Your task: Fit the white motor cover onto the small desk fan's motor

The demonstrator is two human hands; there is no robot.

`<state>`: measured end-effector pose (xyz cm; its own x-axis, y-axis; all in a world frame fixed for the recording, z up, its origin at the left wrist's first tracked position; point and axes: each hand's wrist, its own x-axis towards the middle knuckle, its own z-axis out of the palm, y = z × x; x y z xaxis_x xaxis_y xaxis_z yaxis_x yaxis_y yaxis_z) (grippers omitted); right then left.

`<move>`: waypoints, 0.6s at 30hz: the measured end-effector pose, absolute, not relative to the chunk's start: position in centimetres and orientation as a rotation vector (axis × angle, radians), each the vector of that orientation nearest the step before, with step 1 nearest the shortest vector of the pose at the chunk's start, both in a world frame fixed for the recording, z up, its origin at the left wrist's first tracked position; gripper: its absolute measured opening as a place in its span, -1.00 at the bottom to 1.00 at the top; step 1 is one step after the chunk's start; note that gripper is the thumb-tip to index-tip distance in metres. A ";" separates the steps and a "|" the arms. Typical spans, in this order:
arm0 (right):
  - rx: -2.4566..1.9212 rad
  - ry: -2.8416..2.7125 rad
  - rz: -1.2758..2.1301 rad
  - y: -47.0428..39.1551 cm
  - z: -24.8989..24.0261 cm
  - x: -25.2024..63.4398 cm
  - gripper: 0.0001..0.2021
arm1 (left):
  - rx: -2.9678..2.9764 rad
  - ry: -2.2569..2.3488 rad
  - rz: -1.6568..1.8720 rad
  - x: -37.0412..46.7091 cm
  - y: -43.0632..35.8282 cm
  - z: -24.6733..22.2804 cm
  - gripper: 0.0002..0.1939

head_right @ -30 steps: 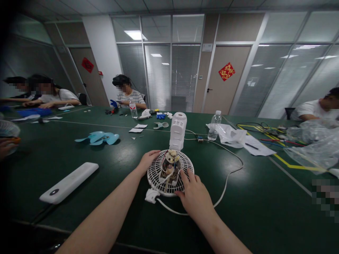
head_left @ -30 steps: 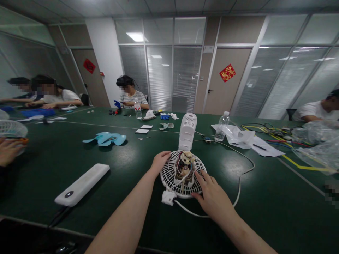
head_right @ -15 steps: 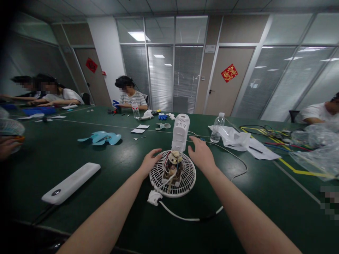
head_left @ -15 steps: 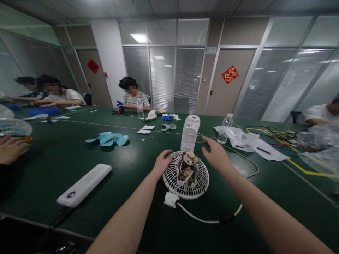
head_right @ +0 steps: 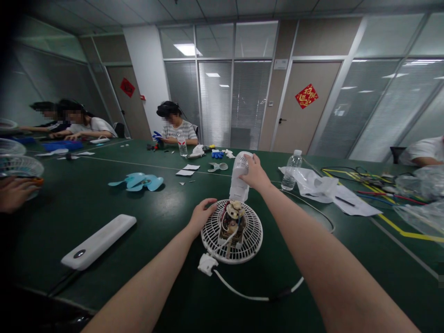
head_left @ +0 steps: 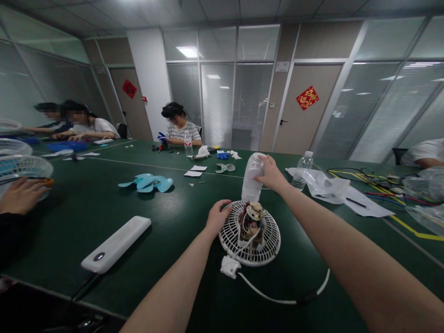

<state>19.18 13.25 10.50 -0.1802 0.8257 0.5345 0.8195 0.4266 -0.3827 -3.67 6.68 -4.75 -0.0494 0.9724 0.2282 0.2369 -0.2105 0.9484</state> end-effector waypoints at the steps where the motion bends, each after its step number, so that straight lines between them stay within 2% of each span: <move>1: -1.378 -1.984 0.008 13.4 10.5 19.3 -0.13 | 1.518 1.330 1.315 -3.7 6.6 -4.7 -0.70; 18: -1.193 -1.845 -0.043 13.1 11.8 20.8 -0.34 | 1.580 1.346 1.324 -3.7 6.3 -4.3 -0.77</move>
<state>20.78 13.10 11.79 -0.1192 0.7074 0.6967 0.7392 0.5317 -0.4134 -3.67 6.30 -4.28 -0.0453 0.9618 0.2699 0.2856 -0.2465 0.9261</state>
